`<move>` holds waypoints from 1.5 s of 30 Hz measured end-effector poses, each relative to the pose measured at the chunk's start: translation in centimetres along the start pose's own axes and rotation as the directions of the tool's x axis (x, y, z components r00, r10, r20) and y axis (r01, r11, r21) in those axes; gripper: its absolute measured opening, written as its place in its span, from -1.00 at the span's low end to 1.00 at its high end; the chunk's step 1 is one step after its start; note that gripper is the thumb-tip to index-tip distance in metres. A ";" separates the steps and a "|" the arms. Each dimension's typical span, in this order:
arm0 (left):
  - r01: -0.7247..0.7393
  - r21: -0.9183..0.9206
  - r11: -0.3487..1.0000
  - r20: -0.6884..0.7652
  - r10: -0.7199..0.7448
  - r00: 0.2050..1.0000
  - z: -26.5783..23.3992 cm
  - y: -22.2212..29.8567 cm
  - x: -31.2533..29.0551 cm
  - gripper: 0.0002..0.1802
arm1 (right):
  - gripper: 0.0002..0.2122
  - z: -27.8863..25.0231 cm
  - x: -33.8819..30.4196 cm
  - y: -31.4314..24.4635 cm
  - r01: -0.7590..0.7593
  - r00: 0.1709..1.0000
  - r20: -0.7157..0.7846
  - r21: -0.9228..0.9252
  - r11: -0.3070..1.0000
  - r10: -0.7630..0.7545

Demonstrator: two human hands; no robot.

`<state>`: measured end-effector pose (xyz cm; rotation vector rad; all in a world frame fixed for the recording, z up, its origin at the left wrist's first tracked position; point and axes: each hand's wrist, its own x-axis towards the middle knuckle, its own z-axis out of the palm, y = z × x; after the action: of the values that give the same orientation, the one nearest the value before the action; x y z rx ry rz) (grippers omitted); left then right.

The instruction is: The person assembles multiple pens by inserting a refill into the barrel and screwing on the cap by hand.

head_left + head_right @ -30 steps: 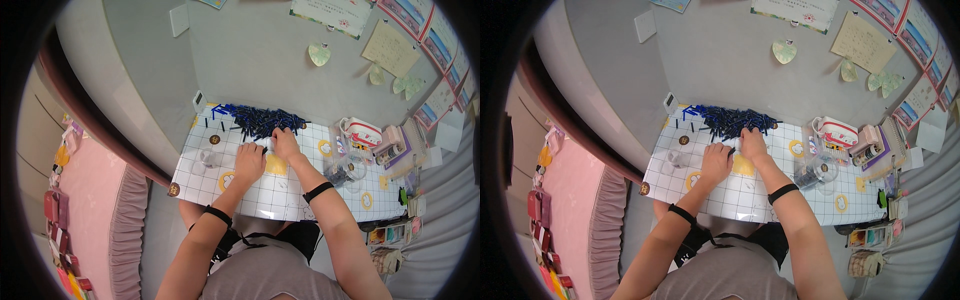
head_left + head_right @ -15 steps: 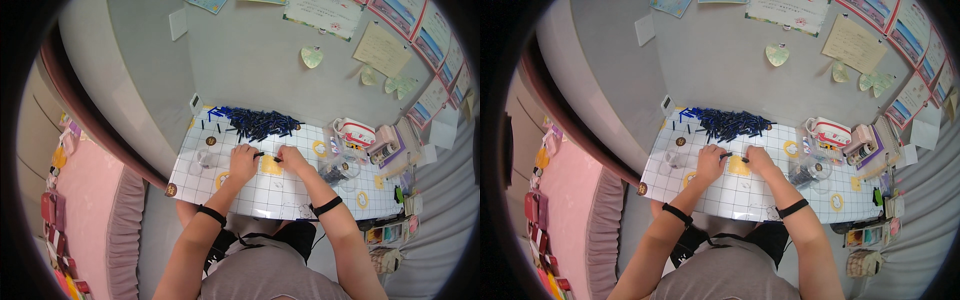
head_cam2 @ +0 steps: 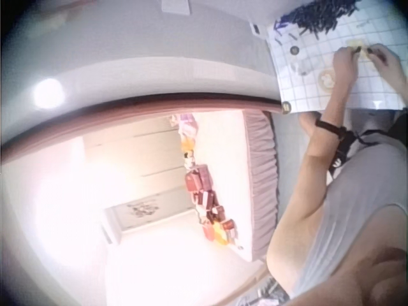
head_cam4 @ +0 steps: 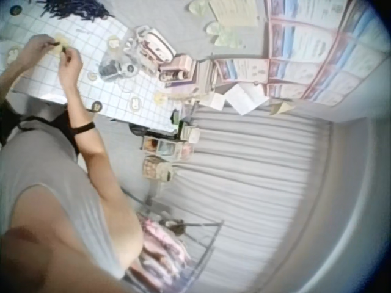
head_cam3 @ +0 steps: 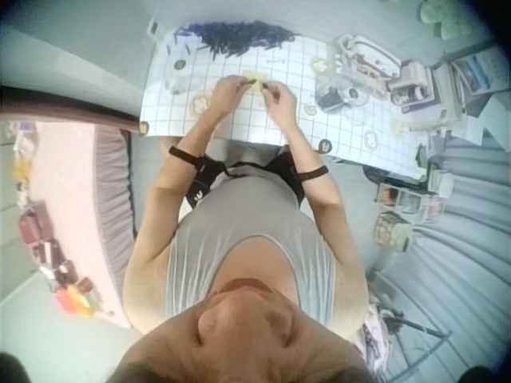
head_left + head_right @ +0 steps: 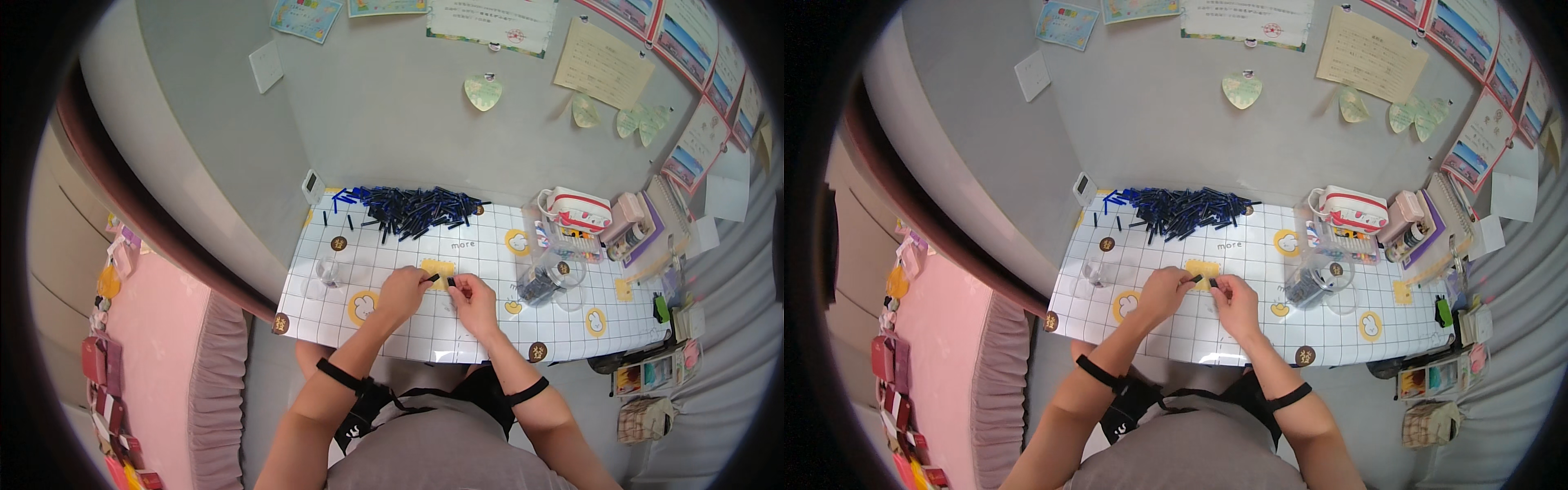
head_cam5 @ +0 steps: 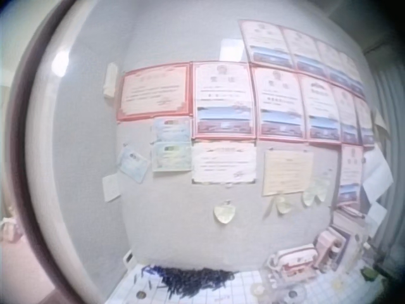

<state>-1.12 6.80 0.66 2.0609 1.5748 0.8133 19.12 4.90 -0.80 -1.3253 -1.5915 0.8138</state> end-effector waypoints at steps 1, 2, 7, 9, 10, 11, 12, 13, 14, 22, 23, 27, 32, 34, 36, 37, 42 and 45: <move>-0.002 0.008 1.000 0.002 0.002 1.000 0.2 0.4 -0.7 -0.82 | -0.83 0.4 -0.5 0.7 0.000 0.997 -0.074 0.110 0.994 0.008; -0.009 -0.198 0.980 -0.075 -0.006 0.997 0.6 1.0 -1.4 -0.81 | -0.82 0.6 -0.9 1.1 0.015 0.994 -0.106 0.105 0.994 -0.004; -0.231 -0.339 0.912 -0.190 0.175 0.966 1.5 1.4 -3.3 -0.82 | -0.80 0.1 -1.5 0.4 0.204 0.979 -0.042 0.065 0.977 -0.201; -0.225 -0.319 0.921 -0.183 0.173 0.968 1.4 1.0 -3.3 -0.82 | -0.79 -0.1 -1.4 0.2 0.219 0.976 0.001 0.075 0.973 -0.220; -0.217 -0.301 0.929 -0.182 0.167 0.969 1.4 0.9 -3.3 -0.82 | -0.79 -0.2 -1.4 0.0 0.220 0.975 -0.002 0.077 0.972 -0.221; -0.219 -0.298 0.929 -0.181 0.170 0.969 1.5 0.9 -3.4 -0.82 | -0.81 -0.2 -1.6 -0.2 0.218 0.976 -0.022 0.089 0.972 -0.216; -0.201 -0.300 0.933 -0.163 0.157 0.974 1.5 0.8 -3.6 -0.81 | -0.82 -0.2 -1.6 -0.3 0.215 0.976 -0.041 0.102 0.971 -0.212; -0.184 -0.301 0.936 -0.145 0.146 0.979 1.5 0.9 -3.6 -0.81 | -0.82 -0.2 -1.7 0.0 0.217 0.976 -0.044 0.103 0.971 -0.213; -0.186 -0.299 0.936 -0.145 0.148 0.978 1.4 1.0 -3.6 -0.81 | -0.82 -0.1 -1.8 0.3 0.204 0.979 -0.049 0.128 0.970 -0.199; -0.152 -0.344 0.927 -0.136 0.111 0.984 1.1 1.2 -3.4 -0.79 | -0.80 -0.3 -1.6 0.5 0.193 0.981 -0.004 0.181 0.964 -0.196; -0.151 -0.344 0.927 -0.137 0.110 0.984 1.1 1.1 -3.3 -0.79 | -0.80 -0.4 -1.6 0.4 0.191 0.981 0.010 0.146 0.971 -0.194; -0.227 -0.290 0.930 -0.219 0.166 0.961 1.1 1.0 -3.2 -0.80 | -0.79 -0.5 -1.7 -0.3 0.159 0.987 0.011 0.063 0.985 -0.160; -0.145 -0.325 0.935 -0.182 0.089 0.979 1.1 1.0 -3.5 -0.78 | -0.76 -0.3 -1.8 0.1 0.191 0.981 -0.002 0.046 0.980 -0.192; -0.182 -0.276 0.944 -0.227 0.120 0.966 1.2 0.8 -3.5 -0.77 | -0.76 -0.4 -1.9 -0.2 0.192 0.981 -0.006 0.039 0.981 -0.192; -0.158 -0.292 0.943 -0.218 0.095 0.971 1.3 0.7 -3.6 -0.76 | -0.75 -0.5 -1.9 -0.8 0.161 0.987 0.013 0.019 0.987 -0.161; -0.132 -0.308 0.942 -0.206 0.070 0.976 1.4 0.7 -3.6 -0.76 | -0.75 -0.5 -1.9 -0.7 0.161 0.987 0.011 0.018 0.987 -0.162; -0.116 -0.323 0.939 -0.194 0.054 0.980 1.4 1.0 -3.5 -0.76 | -0.73 -0.3 -1.8 0.1 0.210 0.978 0.001 0.023 0.977 -0.210; -0.117 -0.330 0.937 -0.188 0.056 0.981 1.3 1.0 -3.4 -0.76 | -0.72 -0.3 -1.8 0.0 0.220 0.975 -0.019 0.014 0.975 -0.219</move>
<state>-0.18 3.23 -0.28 1.8576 1.3215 1.2362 19.44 3.14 -1.13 -1.1180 -1.6797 0.6754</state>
